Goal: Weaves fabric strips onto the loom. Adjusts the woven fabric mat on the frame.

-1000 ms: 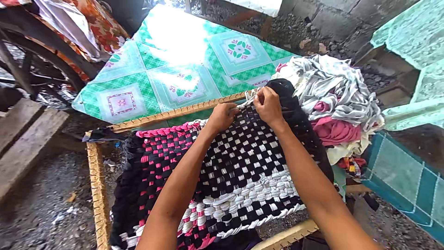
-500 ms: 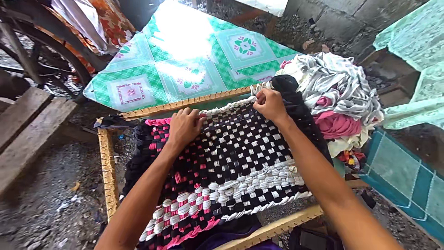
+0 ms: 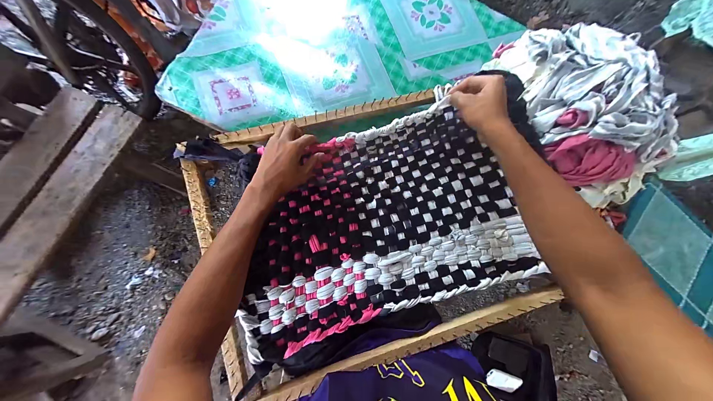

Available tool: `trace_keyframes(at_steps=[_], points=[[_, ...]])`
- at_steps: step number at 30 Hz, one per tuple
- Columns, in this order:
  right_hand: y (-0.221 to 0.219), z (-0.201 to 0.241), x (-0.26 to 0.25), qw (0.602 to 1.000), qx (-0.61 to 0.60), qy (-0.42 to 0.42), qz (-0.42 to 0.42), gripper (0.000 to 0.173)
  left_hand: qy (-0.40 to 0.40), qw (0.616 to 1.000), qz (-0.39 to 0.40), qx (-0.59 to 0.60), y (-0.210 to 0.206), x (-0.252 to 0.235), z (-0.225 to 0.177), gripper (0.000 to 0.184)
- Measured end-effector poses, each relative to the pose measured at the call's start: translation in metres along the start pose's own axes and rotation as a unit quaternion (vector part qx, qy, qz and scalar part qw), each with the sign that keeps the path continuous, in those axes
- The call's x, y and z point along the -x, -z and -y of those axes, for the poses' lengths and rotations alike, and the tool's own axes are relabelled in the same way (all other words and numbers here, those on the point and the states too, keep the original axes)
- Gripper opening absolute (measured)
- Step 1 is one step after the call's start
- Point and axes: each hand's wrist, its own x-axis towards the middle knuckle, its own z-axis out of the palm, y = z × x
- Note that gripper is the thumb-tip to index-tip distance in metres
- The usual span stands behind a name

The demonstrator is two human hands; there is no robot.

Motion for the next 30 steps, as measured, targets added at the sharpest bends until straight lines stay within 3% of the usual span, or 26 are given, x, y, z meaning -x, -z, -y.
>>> trace_keyframes(at_steps=[3, 6, 9, 11, 15, 18, 21, 23, 26, 28, 30], points=[[-0.007, -0.009, -0.001, 0.995, -0.084, 0.045, 0.0, 0.022, 0.016, 0.998, -0.05, 0.03, 0.031, 0.034, 0.004, 0.035], [-0.014, -0.012, -0.004, 0.993, -0.068, 0.094, 0.003, 0.024, 0.05, 0.992, -0.11, 0.022, 0.071, 0.084, 0.0, 0.031], [-0.023, -0.007, -0.009, 0.996, -0.046, 0.08, 0.014, 0.025, 0.19, 0.976, -0.094, 0.046, 0.092, 0.133, -0.005, 0.036], [-0.02, -0.001, -0.012, 0.996, 0.015, 0.066, 0.05, 0.028, 0.269, 0.958, -0.05, 0.086, 0.086, 0.16, -0.015, 0.04], [0.0, 0.017, -0.007, 0.974, 0.182, 0.098, 0.096, 0.033, 0.293, 0.954, 0.032, 0.057, 0.062, 0.189, -0.03, 0.049], [0.005, 0.022, -0.005, 0.965, 0.224, 0.084, 0.107, 0.033, 0.292, 0.954, 0.015, 0.066, 0.051, 0.194, -0.032, 0.049], [0.005, 0.024, -0.009, 0.972, 0.201, 0.021, 0.119, 0.03, 0.307, 0.936, -0.049, 0.167, 0.05, 0.193, -0.036, 0.047], [0.006, 0.019, -0.013, 0.978, 0.159, -0.031, 0.129, 0.032, 0.326, 0.904, -0.075, 0.265, 0.054, 0.192, -0.039, 0.048], [0.007, 0.018, -0.013, 0.983, 0.102, -0.086, 0.129, 0.033, 0.368, 0.785, -0.086, 0.491, 0.058, 0.185, -0.039, 0.041], [0.006, 0.02, -0.013, 0.98, 0.087, -0.107, 0.14, 0.034, 0.394, 0.721, -0.068, 0.566, 0.058, 0.182, -0.038, 0.056], [0.003, 0.018, -0.012, 0.979, 0.082, -0.114, 0.149, 0.035, 0.402, 0.724, -0.045, 0.559, 0.058, 0.184, -0.042, 0.07]])
